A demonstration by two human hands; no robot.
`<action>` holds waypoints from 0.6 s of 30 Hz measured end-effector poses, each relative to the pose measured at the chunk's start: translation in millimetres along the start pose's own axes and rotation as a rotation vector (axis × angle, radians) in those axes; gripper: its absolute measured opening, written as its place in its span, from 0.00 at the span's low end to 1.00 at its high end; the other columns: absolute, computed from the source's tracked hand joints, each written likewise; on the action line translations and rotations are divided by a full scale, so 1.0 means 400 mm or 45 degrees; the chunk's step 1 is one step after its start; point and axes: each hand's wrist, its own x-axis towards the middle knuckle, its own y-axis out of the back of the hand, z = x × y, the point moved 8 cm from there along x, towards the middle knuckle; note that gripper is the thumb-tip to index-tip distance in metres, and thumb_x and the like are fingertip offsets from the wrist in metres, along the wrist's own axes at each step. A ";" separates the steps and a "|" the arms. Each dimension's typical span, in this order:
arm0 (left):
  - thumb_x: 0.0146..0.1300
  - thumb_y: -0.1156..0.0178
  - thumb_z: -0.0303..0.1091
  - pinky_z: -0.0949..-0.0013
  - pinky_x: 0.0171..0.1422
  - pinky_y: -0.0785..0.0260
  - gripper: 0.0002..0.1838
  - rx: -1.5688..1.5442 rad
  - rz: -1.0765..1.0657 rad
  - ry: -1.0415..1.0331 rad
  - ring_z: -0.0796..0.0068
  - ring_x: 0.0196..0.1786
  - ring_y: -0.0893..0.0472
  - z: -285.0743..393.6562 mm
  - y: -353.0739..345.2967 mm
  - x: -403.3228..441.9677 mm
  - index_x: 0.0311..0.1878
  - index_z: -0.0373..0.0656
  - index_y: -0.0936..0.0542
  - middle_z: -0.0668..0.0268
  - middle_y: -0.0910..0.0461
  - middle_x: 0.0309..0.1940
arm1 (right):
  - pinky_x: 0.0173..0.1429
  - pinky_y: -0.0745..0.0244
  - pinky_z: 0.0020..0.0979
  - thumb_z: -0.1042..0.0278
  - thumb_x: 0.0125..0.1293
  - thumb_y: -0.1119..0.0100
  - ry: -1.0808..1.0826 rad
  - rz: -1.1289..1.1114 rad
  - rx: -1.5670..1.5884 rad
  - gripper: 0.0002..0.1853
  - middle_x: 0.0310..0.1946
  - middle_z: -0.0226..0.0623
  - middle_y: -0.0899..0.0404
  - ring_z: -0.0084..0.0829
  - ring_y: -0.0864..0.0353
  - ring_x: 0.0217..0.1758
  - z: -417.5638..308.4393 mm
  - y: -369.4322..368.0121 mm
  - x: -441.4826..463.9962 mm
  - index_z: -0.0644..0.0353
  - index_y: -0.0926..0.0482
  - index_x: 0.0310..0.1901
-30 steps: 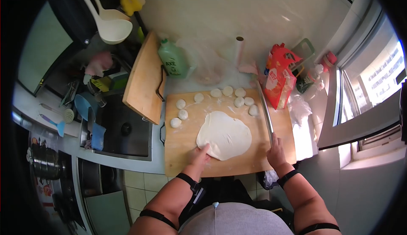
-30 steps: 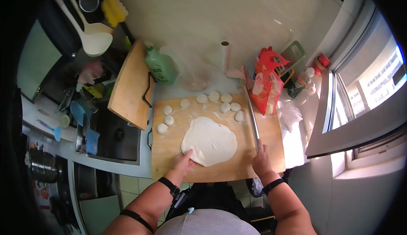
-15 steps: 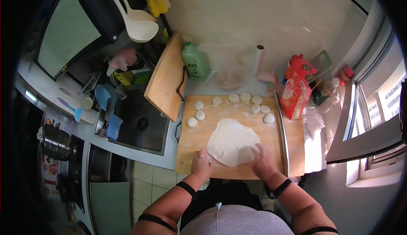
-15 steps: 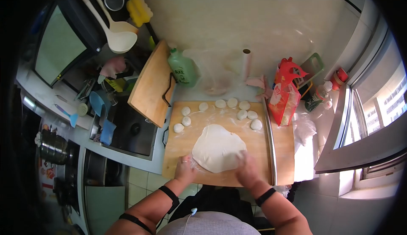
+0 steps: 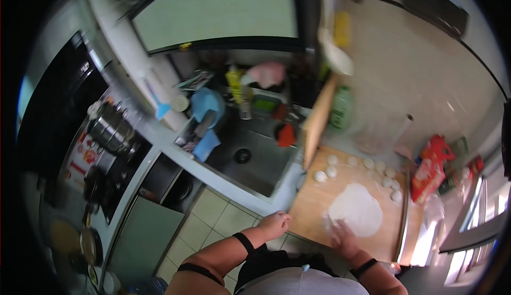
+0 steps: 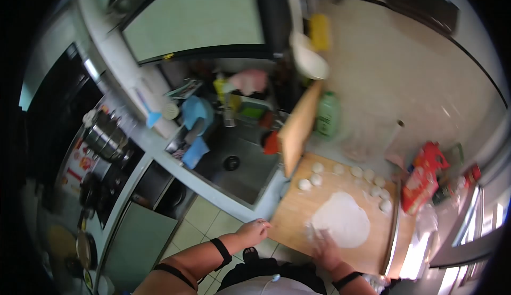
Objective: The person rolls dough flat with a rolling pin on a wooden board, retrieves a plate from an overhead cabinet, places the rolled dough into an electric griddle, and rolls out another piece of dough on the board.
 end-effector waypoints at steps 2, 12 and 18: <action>0.61 0.49 0.32 0.58 0.51 0.26 0.11 -0.071 -0.122 -0.024 0.58 0.46 0.19 -0.028 0.050 -0.038 0.43 0.46 0.20 0.60 0.17 0.40 | 0.66 0.31 0.47 0.71 0.53 0.38 -0.239 0.127 -0.052 0.24 0.58 0.58 0.29 0.55 0.29 0.62 0.030 -0.035 0.002 0.64 0.25 0.54; 0.69 0.51 0.47 0.59 0.47 0.26 0.17 0.044 -0.362 0.406 0.58 0.42 0.18 -0.429 0.360 -0.253 0.39 0.45 0.18 0.63 0.16 0.39 | 0.47 0.21 0.40 0.75 0.56 0.39 -0.089 -0.113 0.314 0.05 0.40 0.46 0.17 0.45 0.17 0.43 -0.238 -0.226 0.227 0.60 0.19 0.35; 0.67 0.45 0.44 0.63 0.56 0.29 0.16 0.028 0.057 0.137 0.56 0.53 0.21 -0.588 0.520 -0.222 0.49 0.43 0.20 0.58 0.21 0.53 | 0.42 0.22 0.42 0.78 0.57 0.44 0.034 -0.021 0.069 0.07 0.40 0.50 0.20 0.49 0.19 0.39 -0.371 -0.221 0.578 0.65 0.22 0.38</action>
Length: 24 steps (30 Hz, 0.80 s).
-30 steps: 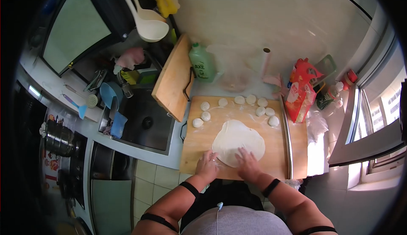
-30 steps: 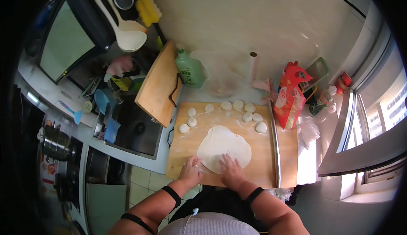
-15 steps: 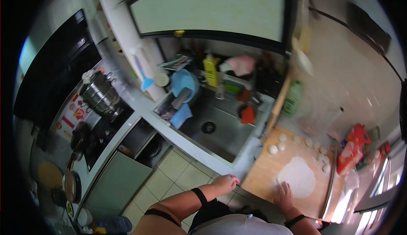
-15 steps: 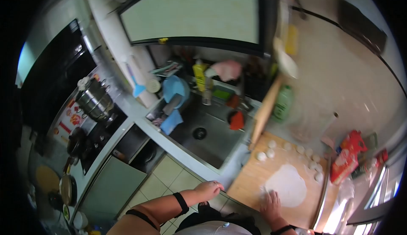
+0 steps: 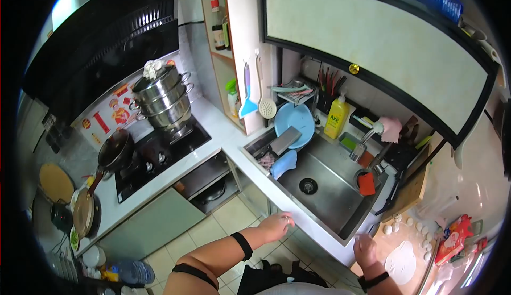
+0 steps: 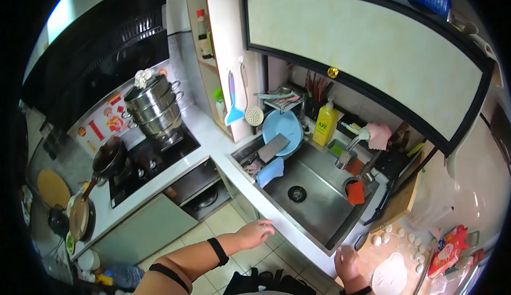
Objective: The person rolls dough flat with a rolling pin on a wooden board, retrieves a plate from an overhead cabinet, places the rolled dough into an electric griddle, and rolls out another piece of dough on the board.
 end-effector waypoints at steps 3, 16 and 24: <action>0.68 0.47 0.48 0.64 0.62 0.33 0.24 -0.503 0.183 0.088 0.56 0.60 0.24 -0.011 0.052 0.105 0.59 0.42 0.25 0.52 0.26 0.60 | 0.66 0.34 0.44 0.77 0.59 0.46 0.100 0.082 0.098 0.24 0.64 0.56 0.36 0.52 0.33 0.65 -0.203 0.053 0.230 0.63 0.31 0.60; 0.63 0.39 0.46 0.60 0.62 0.34 0.23 -0.923 0.805 -0.107 0.63 0.59 0.27 0.188 0.643 0.492 0.57 0.44 0.24 0.57 0.24 0.56 | 0.61 0.27 0.40 0.56 0.62 0.45 -0.182 -0.211 -0.103 0.22 0.52 0.48 0.22 0.46 0.23 0.57 0.021 -0.080 0.421 0.59 0.23 0.54; 0.52 0.32 0.40 0.56 0.56 0.29 0.23 0.272 1.106 -0.218 0.54 0.51 0.23 0.422 0.892 0.615 0.53 0.52 0.21 0.58 0.22 0.47 | 0.58 0.26 0.38 0.60 0.61 0.41 0.127 -0.006 0.132 0.18 0.49 0.47 0.21 0.45 0.22 0.54 -0.097 0.223 0.370 0.62 0.21 0.49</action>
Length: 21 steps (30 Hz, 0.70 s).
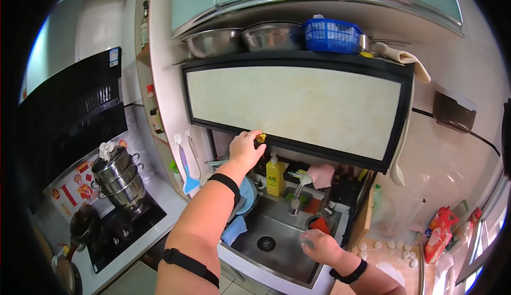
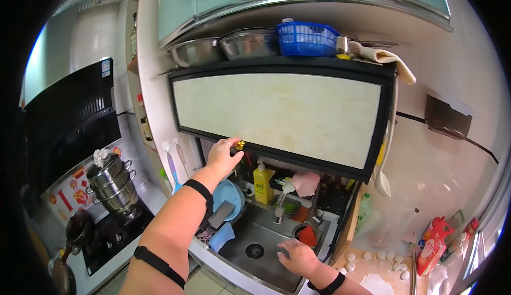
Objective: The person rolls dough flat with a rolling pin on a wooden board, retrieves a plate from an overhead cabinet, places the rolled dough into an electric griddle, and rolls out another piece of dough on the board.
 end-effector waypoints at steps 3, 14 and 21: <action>0.54 0.33 0.40 0.58 0.50 0.26 0.18 -0.182 -0.136 -0.007 0.56 0.45 0.19 -0.013 -0.024 0.021 0.47 0.46 0.20 0.58 0.18 0.39 | 0.58 0.25 0.38 0.61 0.61 0.41 0.056 -0.029 -0.098 0.17 0.48 0.47 0.21 0.44 0.22 0.53 -0.013 0.061 -0.019 0.62 0.21 0.48; 0.64 0.42 0.39 0.57 0.37 0.28 0.10 0.007 0.276 -0.581 0.51 0.31 0.19 0.125 0.511 0.014 0.34 0.42 0.20 0.53 0.19 0.26 | 0.41 0.20 0.37 0.64 0.58 0.41 -0.102 0.294 -0.670 0.11 0.35 0.42 0.18 0.42 0.17 0.37 -0.063 0.423 0.038 0.56 0.17 0.40; 0.69 0.48 0.44 0.57 0.49 0.34 0.14 0.146 0.308 -0.627 0.54 0.38 0.21 0.164 0.608 0.096 0.39 0.43 0.21 0.57 0.19 0.31 | 0.40 0.24 0.46 0.63 0.63 0.47 -0.226 0.821 -1.137 0.08 0.32 0.43 0.20 0.48 0.20 0.36 -0.149 0.620 0.244 0.58 0.24 0.36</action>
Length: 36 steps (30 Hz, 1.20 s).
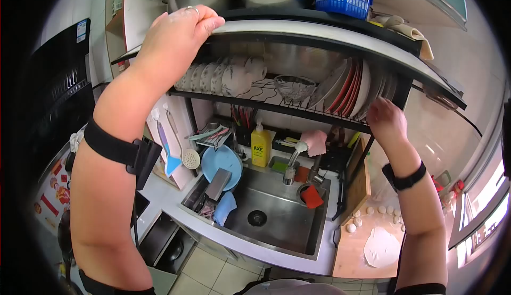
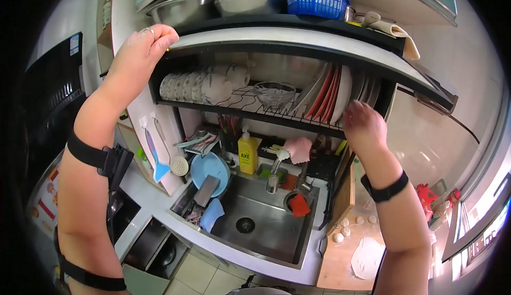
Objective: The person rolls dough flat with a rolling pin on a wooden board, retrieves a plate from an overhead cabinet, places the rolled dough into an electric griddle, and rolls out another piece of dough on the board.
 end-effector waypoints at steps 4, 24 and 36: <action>0.71 0.51 0.41 0.52 0.67 0.45 0.13 0.033 -0.083 0.004 0.63 0.35 0.24 0.001 -0.004 -0.011 0.42 0.44 0.21 0.63 0.22 0.27 | 0.42 0.22 0.46 0.60 0.63 0.46 -0.114 -0.070 -0.082 0.11 0.33 0.44 0.19 0.47 0.18 0.38 -0.045 -0.041 0.085 0.58 0.25 0.37; 0.72 0.53 0.45 0.47 0.69 0.47 0.16 -0.067 0.028 -0.092 0.57 0.44 0.22 -0.010 0.002 0.002 0.43 0.44 0.21 0.63 0.18 0.36 | 0.56 0.22 0.43 0.49 0.62 0.43 -0.696 -0.502 -0.166 0.22 0.51 0.48 0.19 0.47 0.19 0.55 -0.079 -0.252 0.238 0.59 0.18 0.48; 0.72 0.51 0.46 0.45 0.68 0.46 0.15 -0.132 0.079 -0.150 0.58 0.40 0.22 -0.013 -0.006 -0.008 0.41 0.46 0.22 0.63 0.20 0.31 | 0.55 0.23 0.45 0.55 0.58 0.43 -0.715 -0.337 0.002 0.21 0.46 0.54 0.19 0.52 0.19 0.51 -0.078 -0.301 0.249 0.64 0.19 0.46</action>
